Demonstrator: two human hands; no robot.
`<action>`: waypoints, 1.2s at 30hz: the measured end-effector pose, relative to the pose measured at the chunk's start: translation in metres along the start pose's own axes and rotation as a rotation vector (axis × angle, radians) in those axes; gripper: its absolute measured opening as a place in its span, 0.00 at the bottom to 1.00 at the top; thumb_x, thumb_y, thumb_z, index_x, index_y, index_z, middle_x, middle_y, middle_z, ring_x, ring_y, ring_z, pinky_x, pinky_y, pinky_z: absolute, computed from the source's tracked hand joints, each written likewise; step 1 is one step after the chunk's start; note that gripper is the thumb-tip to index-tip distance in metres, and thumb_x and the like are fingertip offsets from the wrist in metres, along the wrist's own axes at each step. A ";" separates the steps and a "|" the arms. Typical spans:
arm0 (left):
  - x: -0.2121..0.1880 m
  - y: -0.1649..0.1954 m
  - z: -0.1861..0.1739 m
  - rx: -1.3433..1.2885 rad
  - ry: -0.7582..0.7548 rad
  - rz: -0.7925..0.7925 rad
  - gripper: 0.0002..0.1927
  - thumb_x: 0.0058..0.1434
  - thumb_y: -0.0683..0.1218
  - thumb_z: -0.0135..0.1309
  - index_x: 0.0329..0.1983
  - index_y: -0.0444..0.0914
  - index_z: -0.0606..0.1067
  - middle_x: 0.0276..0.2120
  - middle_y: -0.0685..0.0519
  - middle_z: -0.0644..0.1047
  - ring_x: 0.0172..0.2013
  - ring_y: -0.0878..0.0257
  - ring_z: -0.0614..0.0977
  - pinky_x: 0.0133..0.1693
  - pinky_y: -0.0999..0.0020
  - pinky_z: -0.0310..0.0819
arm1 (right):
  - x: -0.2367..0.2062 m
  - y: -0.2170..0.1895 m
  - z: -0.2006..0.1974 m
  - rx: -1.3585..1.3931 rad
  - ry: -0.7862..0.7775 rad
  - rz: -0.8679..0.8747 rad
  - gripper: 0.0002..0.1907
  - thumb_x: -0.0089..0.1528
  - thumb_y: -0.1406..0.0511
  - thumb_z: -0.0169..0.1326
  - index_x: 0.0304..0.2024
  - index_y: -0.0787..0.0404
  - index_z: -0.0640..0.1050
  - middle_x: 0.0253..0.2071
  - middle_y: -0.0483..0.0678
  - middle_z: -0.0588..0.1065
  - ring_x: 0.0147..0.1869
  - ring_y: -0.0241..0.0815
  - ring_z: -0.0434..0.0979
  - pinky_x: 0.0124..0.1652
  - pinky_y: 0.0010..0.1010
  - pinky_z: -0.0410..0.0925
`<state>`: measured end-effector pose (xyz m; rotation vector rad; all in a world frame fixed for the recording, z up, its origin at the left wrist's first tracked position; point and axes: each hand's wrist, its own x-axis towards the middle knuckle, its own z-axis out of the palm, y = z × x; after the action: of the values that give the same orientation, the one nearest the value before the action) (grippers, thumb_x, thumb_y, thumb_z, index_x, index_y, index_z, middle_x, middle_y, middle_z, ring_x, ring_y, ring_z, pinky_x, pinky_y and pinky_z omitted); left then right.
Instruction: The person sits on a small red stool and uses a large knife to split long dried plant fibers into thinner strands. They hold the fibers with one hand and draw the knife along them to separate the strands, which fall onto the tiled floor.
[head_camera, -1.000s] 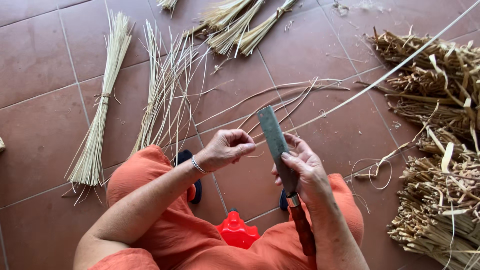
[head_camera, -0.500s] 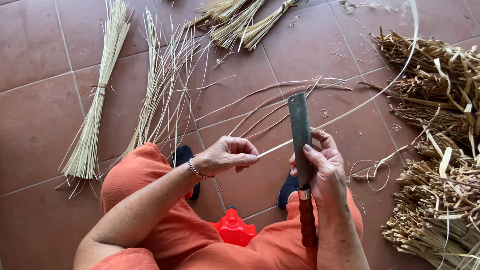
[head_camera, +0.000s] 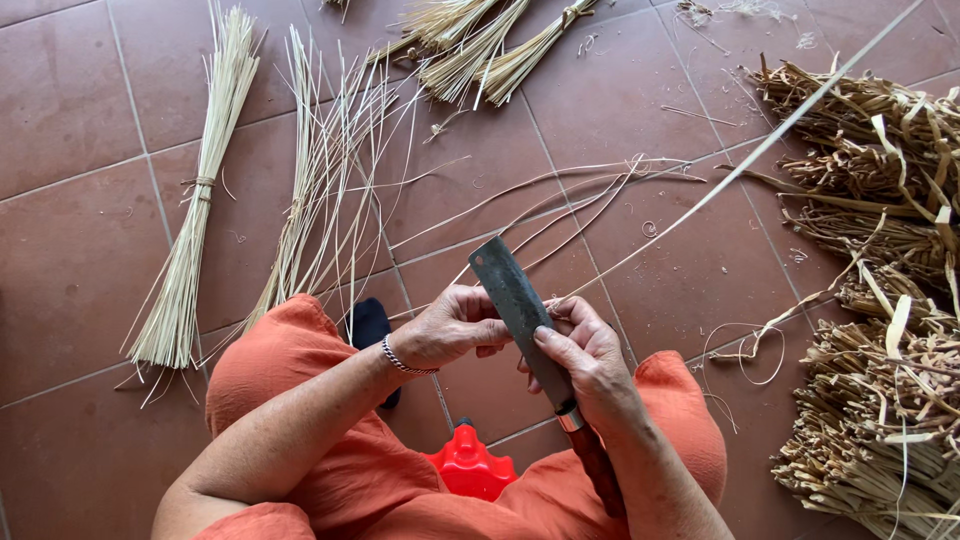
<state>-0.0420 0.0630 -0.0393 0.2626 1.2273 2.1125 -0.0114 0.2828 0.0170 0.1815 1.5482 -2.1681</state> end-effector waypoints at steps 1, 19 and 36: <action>-0.001 0.003 0.000 0.011 -0.019 -0.010 0.10 0.66 0.46 0.60 0.45 0.35 0.81 0.30 0.59 0.77 0.28 0.72 0.72 0.30 0.74 0.67 | 0.000 0.000 -0.002 0.006 0.010 -0.006 0.14 0.65 0.70 0.51 0.52 0.69 0.68 0.36 0.55 0.78 0.31 0.40 0.81 0.25 0.27 0.76; -0.023 0.019 -0.007 -0.035 -0.143 -0.209 0.11 0.66 0.45 0.60 0.41 0.31 0.78 0.27 0.57 0.75 0.25 0.70 0.71 0.27 0.73 0.65 | -0.017 -0.003 -0.030 0.088 0.136 -0.140 0.13 0.65 0.71 0.51 0.51 0.67 0.65 0.37 0.56 0.77 0.32 0.42 0.82 0.26 0.29 0.77; -0.044 0.027 -0.034 0.060 -0.192 -0.341 0.09 0.66 0.43 0.60 0.39 0.30 0.78 0.24 0.58 0.72 0.24 0.71 0.67 0.25 0.73 0.61 | -0.036 -0.016 -0.055 0.180 0.227 -0.257 0.12 0.65 0.72 0.50 0.49 0.62 0.65 0.30 0.58 0.79 0.23 0.42 0.79 0.24 0.28 0.74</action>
<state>-0.0370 0.0019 -0.0280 0.2555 1.1338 1.7194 0.0044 0.3484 0.0242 0.3106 1.5677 -2.5670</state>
